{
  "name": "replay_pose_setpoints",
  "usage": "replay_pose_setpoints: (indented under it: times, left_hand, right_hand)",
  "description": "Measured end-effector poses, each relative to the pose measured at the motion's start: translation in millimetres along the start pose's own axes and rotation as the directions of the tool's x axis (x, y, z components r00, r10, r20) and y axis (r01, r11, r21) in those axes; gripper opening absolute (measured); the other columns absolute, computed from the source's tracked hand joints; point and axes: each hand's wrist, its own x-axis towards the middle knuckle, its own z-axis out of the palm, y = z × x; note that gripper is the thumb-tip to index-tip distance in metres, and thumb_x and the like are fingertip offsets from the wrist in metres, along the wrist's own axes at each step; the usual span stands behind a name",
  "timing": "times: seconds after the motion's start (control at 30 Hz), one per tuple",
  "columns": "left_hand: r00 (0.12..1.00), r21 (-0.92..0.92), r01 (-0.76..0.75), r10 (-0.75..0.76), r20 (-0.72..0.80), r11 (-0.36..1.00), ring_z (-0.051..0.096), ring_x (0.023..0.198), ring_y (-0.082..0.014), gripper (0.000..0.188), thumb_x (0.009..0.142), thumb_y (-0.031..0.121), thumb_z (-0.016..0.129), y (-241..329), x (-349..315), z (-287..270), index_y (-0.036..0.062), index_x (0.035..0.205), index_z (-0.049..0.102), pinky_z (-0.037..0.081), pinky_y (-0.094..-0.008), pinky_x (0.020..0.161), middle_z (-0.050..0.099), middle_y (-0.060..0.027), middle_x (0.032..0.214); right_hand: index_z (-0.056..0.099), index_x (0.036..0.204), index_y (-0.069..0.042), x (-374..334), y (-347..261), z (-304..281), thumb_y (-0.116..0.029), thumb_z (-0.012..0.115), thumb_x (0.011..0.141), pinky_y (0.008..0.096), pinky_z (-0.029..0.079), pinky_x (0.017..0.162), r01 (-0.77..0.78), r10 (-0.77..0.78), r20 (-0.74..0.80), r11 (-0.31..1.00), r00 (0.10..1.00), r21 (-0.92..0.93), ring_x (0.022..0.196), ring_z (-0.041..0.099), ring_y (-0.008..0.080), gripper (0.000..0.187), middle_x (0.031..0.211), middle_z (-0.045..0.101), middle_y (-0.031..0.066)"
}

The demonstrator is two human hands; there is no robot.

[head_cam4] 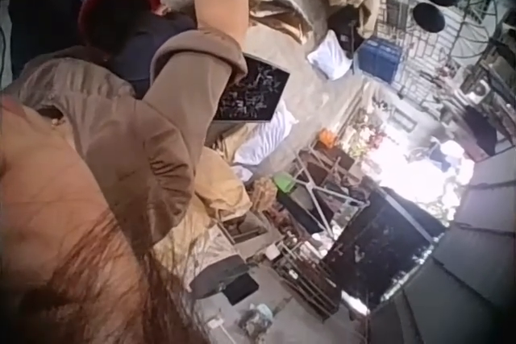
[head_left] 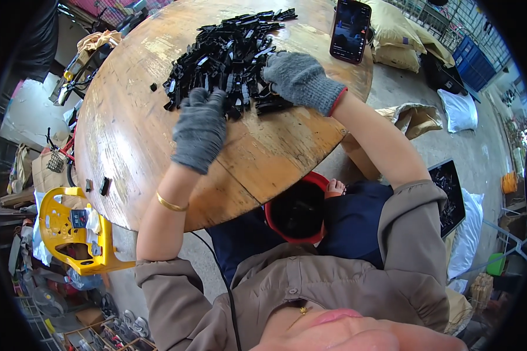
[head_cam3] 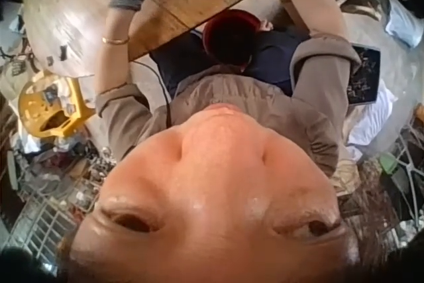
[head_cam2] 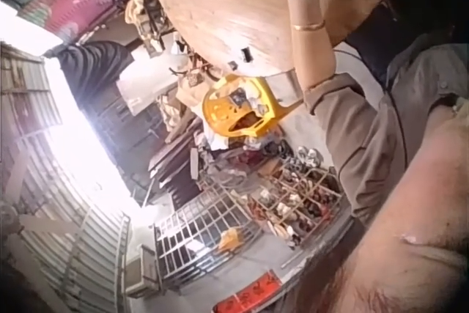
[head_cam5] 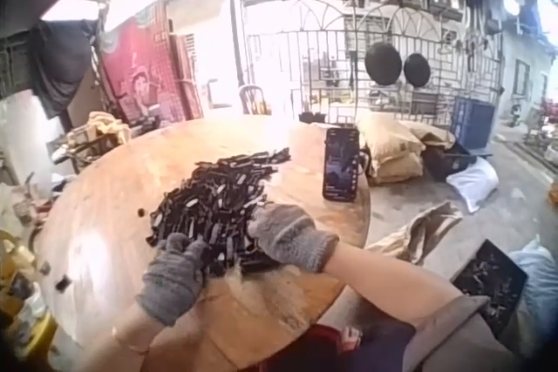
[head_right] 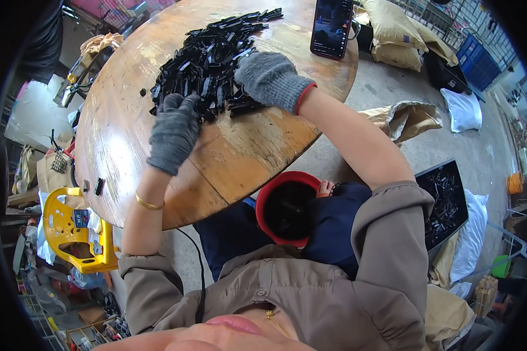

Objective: Manually sorting and organizing small black plastic components on a wooden table.

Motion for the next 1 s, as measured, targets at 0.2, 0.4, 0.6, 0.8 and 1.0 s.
replay_pose_setpoints:
  times: [0.2,0.4,0.6,0.8,1.0]
  left_hand:
    - [0.978,0.134,0.038,-0.065,0.197,0.990,0.052,0.093,-0.0295,0.029,0.083,0.015,0.047,-11,6,6,0.0142,0.112,0.051,0.045,-0.0397,0.077,0.050,-0.0137,0.102]
    - [0.995,0.088,-0.049,0.041,0.088,0.995,0.053,0.089,-0.0298,0.020,0.081,0.020,0.055,5,8,1,0.0111,0.099,0.054,0.044,-0.0403,0.076,0.054,-0.0125,0.094]
    - [0.987,-0.008,-0.162,0.162,-0.012,0.987,0.053,0.084,-0.0304,0.021,0.075,0.020,0.063,-9,10,6,0.0077,0.090,0.054,0.043,-0.0405,0.075,0.058,-0.0103,0.087]
    - [0.983,-0.446,-0.034,-0.052,-0.179,0.894,0.056,0.074,-0.0194,0.019,0.075,0.011,0.065,4,10,-2,0.0066,0.090,0.055,0.047,-0.0311,0.065,0.059,-0.0076,0.082]
    - [0.993,-0.998,0.038,-0.115,0.032,0.057,0.057,0.076,-0.0095,0.025,0.078,0.002,0.062,34,-7,-10,0.0030,0.102,0.055,0.049,-0.0214,0.064,0.059,-0.0035,0.084]
  right_hand:
    - [0.058,0.080,-0.004,-11,-6,-13,-0.018,0.058,0.069,0.0382,0.048,0.071,-0.052,0.059,-0.039,0.984,0.997,0.172,0.078,0.058,0.0272,0.017,0.082,0.057,0.0124]
    - [0.059,0.090,-0.003,-45,-23,-30,-0.011,0.063,0.066,0.0323,0.047,0.070,0.069,0.068,-0.229,0.839,0.971,0.540,0.077,0.057,0.0241,0.025,0.083,0.059,0.0112]
    - [0.061,0.081,-0.005,-70,-38,-35,-0.010,0.063,0.070,0.0336,0.046,0.067,0.126,-0.035,-0.153,0.756,0.988,0.642,0.076,0.057,0.0253,0.012,0.078,0.056,0.0100]
    - [0.061,0.082,-0.006,-81,-43,-24,-0.013,0.064,0.072,0.0347,0.047,0.068,0.077,-0.044,-0.077,0.865,0.996,0.496,0.075,0.059,0.0266,0.013,0.078,0.059,0.0100]
    - [0.060,0.090,-0.003,-78,-47,-33,-0.013,0.063,0.077,0.0279,0.048,0.066,-0.044,0.139,-0.016,0.422,0.990,0.905,0.071,0.059,0.0170,0.017,0.078,0.060,0.0075]
